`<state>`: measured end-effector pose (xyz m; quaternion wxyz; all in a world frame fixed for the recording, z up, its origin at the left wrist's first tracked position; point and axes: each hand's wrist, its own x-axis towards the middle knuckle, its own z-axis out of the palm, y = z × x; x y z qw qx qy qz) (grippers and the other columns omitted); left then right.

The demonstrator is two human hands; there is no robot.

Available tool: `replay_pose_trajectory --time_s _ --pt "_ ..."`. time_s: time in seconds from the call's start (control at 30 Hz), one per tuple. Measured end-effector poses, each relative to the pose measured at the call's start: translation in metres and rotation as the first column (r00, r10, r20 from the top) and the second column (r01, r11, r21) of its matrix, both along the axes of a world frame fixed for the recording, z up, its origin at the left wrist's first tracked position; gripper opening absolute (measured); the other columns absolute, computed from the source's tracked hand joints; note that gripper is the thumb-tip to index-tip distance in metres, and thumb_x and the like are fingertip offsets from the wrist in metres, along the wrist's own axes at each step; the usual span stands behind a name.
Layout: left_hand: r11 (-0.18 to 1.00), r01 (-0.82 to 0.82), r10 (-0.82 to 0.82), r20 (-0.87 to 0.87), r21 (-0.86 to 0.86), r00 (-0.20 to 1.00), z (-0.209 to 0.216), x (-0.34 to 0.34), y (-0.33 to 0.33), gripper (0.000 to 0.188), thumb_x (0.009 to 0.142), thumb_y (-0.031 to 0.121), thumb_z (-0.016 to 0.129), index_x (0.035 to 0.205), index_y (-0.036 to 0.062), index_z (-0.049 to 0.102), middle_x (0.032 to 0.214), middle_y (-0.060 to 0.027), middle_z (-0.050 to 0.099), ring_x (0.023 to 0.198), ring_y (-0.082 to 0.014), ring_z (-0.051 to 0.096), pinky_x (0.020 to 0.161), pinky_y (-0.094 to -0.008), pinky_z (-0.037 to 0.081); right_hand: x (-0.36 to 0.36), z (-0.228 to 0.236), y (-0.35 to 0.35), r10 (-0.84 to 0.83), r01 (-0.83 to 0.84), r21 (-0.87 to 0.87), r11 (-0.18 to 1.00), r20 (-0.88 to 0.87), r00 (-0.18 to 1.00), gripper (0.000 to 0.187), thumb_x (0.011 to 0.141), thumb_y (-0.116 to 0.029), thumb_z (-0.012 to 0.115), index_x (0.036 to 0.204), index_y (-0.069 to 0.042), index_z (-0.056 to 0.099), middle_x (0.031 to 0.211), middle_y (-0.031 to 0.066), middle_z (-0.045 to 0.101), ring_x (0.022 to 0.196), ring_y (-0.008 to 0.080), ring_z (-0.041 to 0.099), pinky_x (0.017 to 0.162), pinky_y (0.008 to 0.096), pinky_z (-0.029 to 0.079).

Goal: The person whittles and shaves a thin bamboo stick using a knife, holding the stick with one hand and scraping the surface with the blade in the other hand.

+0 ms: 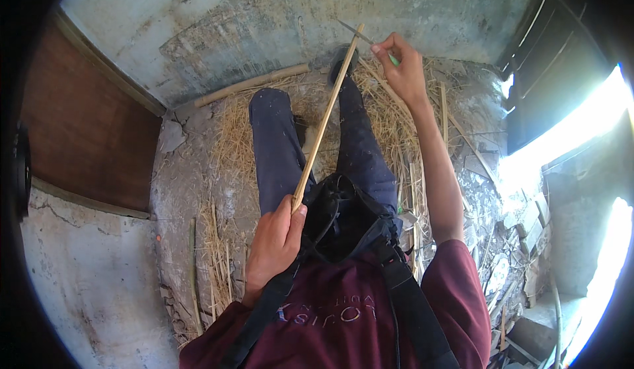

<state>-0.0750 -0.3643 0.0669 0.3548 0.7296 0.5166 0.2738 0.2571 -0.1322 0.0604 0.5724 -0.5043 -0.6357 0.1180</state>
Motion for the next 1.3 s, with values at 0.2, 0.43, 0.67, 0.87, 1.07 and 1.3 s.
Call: replay_pose_trajectory --time_s 0.2,0.43,0.67,0.87,1.07,1.3 --pt "0.992 0.029 -0.002 0.222 -0.12 0.975 0.003 -0.007 0.012 0.033 0.114 0.026 0.05 0.098 -0.0014 0.06 0.058 -0.0138 0.056 0.048 -0.0315 0.057 0.049 -0.0403 0.04 -0.035 -0.012 -0.027 -0.028 0.034 0.037 0.999 -0.167 0.986 0.019 0.103 -0.016 0.073 0.102 -0.001 0.062 0.089 0.0091 0.074 0.086 0.0111 0.065 0.081 0.0314 0.052" --pt "0.795 0.349 0.081 0.656 -0.497 0.75 -0.006 -0.014 0.023 0.034 0.114 0.036 0.045 0.094 0.009 0.051 0.059 0.003 0.039 0.047 -0.0053 0.034 0.042 -0.0224 0.027 -0.084 -0.007 -0.104 0.299 -0.303 0.006 0.953 0.127 0.946 0.015 0.097 -0.013 0.079 0.1 -0.003 0.068 0.09 0.0115 0.075 0.083 0.0258 0.075 0.072 0.0382 0.055" --pt "0.721 0.515 0.136 0.823 -0.464 0.551 -0.009 -0.017 0.024 0.037 0.113 0.043 0.043 0.092 0.0134 0.042 0.055 0.0002 0.038 0.043 -0.0054 0.032 0.038 -0.0215 0.025 -0.115 -0.007 -0.143 0.52 -0.527 0.045 0.849 0.108 0.847 0.017 0.093 -0.009 0.083 0.094 0.0 0.068 0.087 0.0136 0.075 0.077 0.0312 0.075 0.064 0.0386 0.056" --pt "0.593 0.733 0.209 0.942 -0.334 0.261 -0.016 -0.018 0.027 0.038 0.117 0.043 0.037 0.09 0.016 0.037 0.049 0.0003 0.035 0.036 -0.007 0.029 0.036 -0.0227 0.022 -0.123 -0.011 -0.153 0.574 -0.578 0.11 0.809 0.066 0.816 0.02 0.091 -0.01 0.085 0.092 0.001 0.068 0.084 0.0121 0.073 0.076 0.03 0.075 0.061 0.0378 0.055" --pt "0.573 0.762 0.253 0.949 -0.303 0.187 -0.018 -0.016 0.026 0.038 0.117 0.042 0.036 0.09 0.0156 0.037 0.048 0.0011 0.035 0.036 -0.0069 0.028 0.036 -0.0228 0.02 -0.119 -0.008 -0.156 0.549 -0.564 0.093 0.821 0.145 0.823 0.019 0.09 -0.01 0.085 0.091 0.0 0.069 0.083 0.0119 0.072 0.074 0.0306 0.075 0.061 0.0382 0.055" --pt "0.655 0.675 0.141 0.933 -0.34 0.333 -0.009 -0.015 0.018 0.039 0.116 0.043 0.042 0.089 0.0151 0.037 0.049 0.0023 0.034 0.036 -0.0056 0.027 0.038 -0.0222 0.019 -0.106 0.0 -0.14 0.458 -0.466 0.087 0.88 0.1 0.883 0.013 0.091 -0.006 0.083 0.093 -0.001 0.071 0.084 0.0128 0.074 0.077 0.0287 0.077 0.064 0.0383 0.056"
